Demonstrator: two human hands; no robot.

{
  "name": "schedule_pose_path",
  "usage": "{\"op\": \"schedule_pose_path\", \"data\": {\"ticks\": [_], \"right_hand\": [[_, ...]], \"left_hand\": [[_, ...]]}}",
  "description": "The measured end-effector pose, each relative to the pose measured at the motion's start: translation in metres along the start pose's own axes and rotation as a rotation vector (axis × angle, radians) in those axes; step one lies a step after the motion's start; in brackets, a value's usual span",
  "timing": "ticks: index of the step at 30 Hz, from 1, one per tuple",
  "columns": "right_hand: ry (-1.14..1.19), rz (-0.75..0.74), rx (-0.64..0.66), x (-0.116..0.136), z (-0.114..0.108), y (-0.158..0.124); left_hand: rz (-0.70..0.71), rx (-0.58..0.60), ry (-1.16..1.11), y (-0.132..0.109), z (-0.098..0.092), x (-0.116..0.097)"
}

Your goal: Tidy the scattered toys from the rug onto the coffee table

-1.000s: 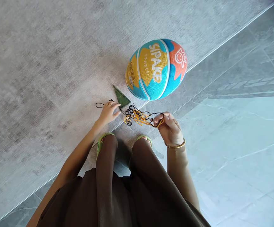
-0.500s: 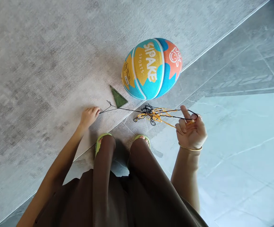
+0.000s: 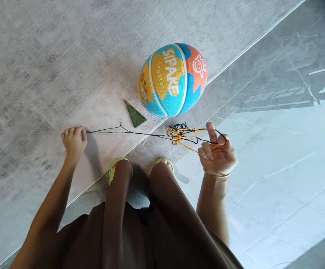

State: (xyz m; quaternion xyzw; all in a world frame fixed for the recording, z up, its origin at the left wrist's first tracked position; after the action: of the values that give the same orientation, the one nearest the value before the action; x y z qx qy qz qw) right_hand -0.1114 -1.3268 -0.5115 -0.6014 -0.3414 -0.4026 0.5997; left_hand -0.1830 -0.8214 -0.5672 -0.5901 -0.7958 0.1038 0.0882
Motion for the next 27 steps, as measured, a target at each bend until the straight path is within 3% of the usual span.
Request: {"op": "schedule_pose_path", "data": {"ticks": [2, 6, 9, 12, 14, 17, 22, 27], "right_hand": [[0.038, 0.035, 0.041, 0.000, 0.018, -0.003], [0.079, 0.099, 0.133, 0.002, 0.047, -0.010], [0.072, 0.125, 0.166, 0.004, 0.058, -0.014], [0.075, 0.127, 0.181, 0.006, 0.061, -0.017], [0.073, 0.124, 0.173, 0.005, 0.059, -0.018], [0.072, 0.118, 0.137, 0.001, 0.053, -0.015], [0.131, 0.114, 0.070, -0.014, 0.048, -0.003], [0.204, 0.220, 0.065, -0.043, 0.064, 0.004]], "left_hand": [[0.097, -0.048, -0.168, -0.003, -0.012, -0.048], [0.434, 0.042, -0.704, -0.012, -0.032, -0.185], [0.585, 0.255, -0.948, -0.014, -0.031, -0.270], [0.545, 0.563, -1.057, -0.016, -0.011, -0.312], [0.479, 0.737, -1.105, -0.020, 0.003, -0.319], [0.366, 0.859, -1.175, -0.025, 0.014, -0.310], [0.143, 0.866, -1.120, -0.019, 0.027, -0.269], [-0.011, 0.843, -1.251, -0.020, 0.035, -0.239]]}}
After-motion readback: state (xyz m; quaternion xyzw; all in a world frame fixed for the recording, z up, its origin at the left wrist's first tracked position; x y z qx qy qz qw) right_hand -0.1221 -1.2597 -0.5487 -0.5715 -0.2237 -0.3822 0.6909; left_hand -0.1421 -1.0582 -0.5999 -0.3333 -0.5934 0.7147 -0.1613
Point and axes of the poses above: each hand's wrist, its own y-axis towards the middle knuckle, its own z-axis out of the palm, x = y × z, the point moved 7 cm from there along y, towards the middle knuckle
